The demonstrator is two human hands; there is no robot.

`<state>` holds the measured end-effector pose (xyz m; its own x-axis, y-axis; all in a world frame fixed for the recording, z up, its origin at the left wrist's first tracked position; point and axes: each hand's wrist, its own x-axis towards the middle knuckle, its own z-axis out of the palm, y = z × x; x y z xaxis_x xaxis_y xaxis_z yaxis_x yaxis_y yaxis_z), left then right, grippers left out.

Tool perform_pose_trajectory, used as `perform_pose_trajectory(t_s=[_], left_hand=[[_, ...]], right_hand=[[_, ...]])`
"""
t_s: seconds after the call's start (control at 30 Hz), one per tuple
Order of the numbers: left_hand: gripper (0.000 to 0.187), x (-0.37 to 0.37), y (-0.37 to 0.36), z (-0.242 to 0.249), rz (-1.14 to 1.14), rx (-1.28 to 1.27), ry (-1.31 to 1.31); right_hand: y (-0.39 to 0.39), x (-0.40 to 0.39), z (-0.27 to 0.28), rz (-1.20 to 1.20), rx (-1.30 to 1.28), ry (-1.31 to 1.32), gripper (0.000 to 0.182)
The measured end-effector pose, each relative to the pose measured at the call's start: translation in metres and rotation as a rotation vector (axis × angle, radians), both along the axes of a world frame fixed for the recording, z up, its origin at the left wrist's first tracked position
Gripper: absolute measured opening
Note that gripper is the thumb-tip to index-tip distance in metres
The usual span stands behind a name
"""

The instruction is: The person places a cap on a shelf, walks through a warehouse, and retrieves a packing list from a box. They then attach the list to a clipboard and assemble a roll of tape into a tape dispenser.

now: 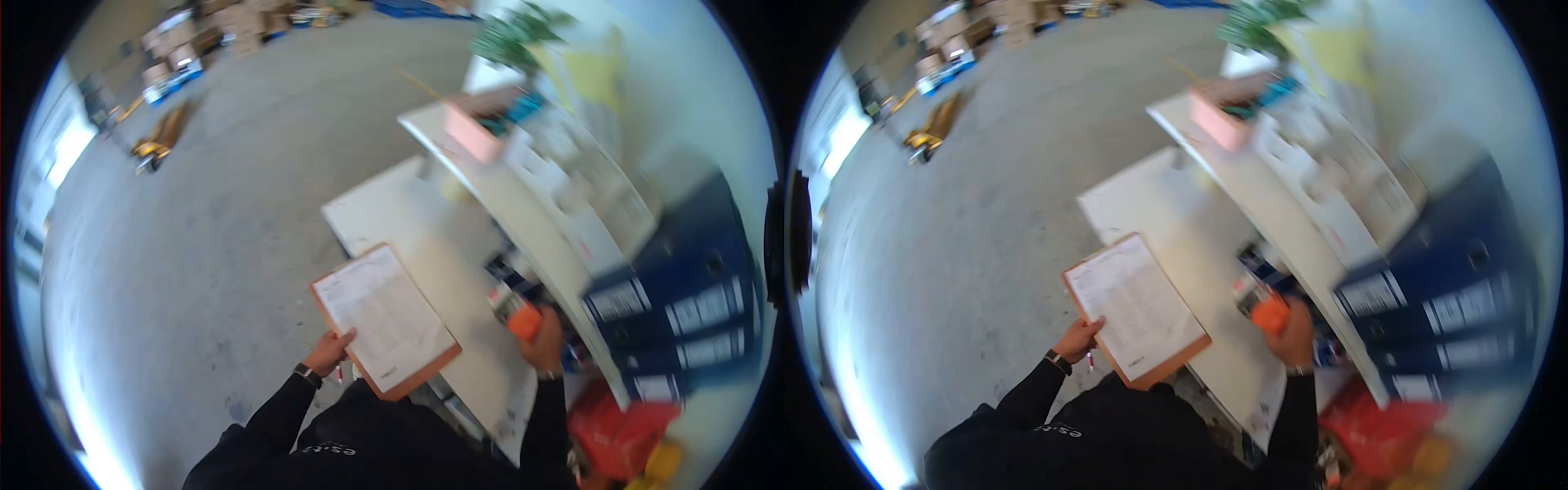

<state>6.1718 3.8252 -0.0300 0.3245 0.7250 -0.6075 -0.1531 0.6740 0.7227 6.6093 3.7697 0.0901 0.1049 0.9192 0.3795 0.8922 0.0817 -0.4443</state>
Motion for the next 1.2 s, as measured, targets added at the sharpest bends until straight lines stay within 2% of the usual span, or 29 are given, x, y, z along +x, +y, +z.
perform_pose_trajectory(t_s=[0.07,0.17,0.2,0.23,0.27,0.3,0.33,0.37,0.47,0.5,0.57,0.6,0.7,0.77,0.8,0.83,0.93,1.0,1.07,1.13,1.2], left_hand=[[0.039,-0.014,0.004,-0.003,0.038,0.071,0.069],[0.046,-0.049,0.016,0.012,0.112,0.17,0.041],[0.042,-0.062,0.021,0.022,0.163,0.199,0.062],[0.042,-0.078,0.029,0.046,0.186,0.214,0.058],[0.041,-0.096,0.04,0.073,0.131,0.181,0.313],[0.041,-0.103,0.045,0.085,0.076,0.133,0.578],[0.038,-0.115,0.05,0.072,0.278,0.439,0.512],[0.038,-0.133,0.06,0.066,0.295,0.448,0.513],[0.032,-0.199,0.088,0.071,0.316,0.646,0.986],[0.032,-0.219,0.095,0.07,0.326,0.655,0.985],[0.033,-0.232,0.101,0.071,0.339,0.61,1.024],[0.032,-0.244,0.109,0.078,0.342,0.506,0.964],[0.033,-0.275,0.137,0.106,0.359,0.552,0.864],[0.034,-0.295,0.15,0.093,0.329,0.545,0.836],[0.035,-0.305,0.163,0.101,0.343,0.538,0.726],[0.035,-0.319,0.186,0.113,0.358,0.532,0.612],[0.036,-0.361,0.261,0.135,0.339,0.518,0.509],[0.037,-0.367,0.296,0.131,0.344,0.526,0.489],[0.038,-0.403,0.355,0.131,0.337,0.513,0.463],[0.038,-0.429,0.416,0.127,0.466,0.553,0.264],[0.037,-0.465,0.468,0.122,0.504,0.545,0.31]], right_hand=[[-0.009,-0.014,-0.017,0.033,-0.093,0.033,0.047],[0.004,-0.075,-0.041,0.186,-0.1,0.4,0.046],[0.014,-0.096,-0.053,0.261,-0.107,0.564,0.046],[0.025,-0.143,-0.049,0.219,-0.156,1.135,0.053],[0.047,-0.164,-0.048,0.247,-0.247,1.217,0.06],[0.058,-0.18,-0.054,0.234,-0.403,1.639,0.058],[0.08,-0.199,-0.064,0.293,-0.491,1.795,0.056],[0.103,-0.217,-0.072,0.347,-0.585,1.949,0.055],[0.185,-0.285,-0.063,0.543,-0.855,1.871,0.056],[0.214,-0.308,-0.065,0.536,-0.905,1.837,0.054],[0.246,-0.323,-0.065,0.568,-0.957,1.93,0.054],[0.26,-0.336,-0.06,0.566,-0.964,1.921,0.054],[0.313,-0.39,-0.046,0.57,-0.927,1.972,0.054],[0.334,-0.403,-0.077,0.773,-0.946,1.85,0.054],[0.343,-0.411,-0.081,0.779,-0.942,1.849,0.054],[0.359,-0.426,-0.079,0.784,-0.939,1.835,0.055],[0.422,-0.467,-0.081,0.788,-0.972,1.831,0.058],[0.448,-0.475,-0.089,0.764,-1.083,1.817,0.061],[0.507,-0.52,-0.096,0.788,-1.091,1.829,0.06],[0.571,-0.549,-0.113,0.865,-1.189,1.907,0.057],[0.629,-0.588,-0.094,0.877,-1.168,1.899,0.055]])
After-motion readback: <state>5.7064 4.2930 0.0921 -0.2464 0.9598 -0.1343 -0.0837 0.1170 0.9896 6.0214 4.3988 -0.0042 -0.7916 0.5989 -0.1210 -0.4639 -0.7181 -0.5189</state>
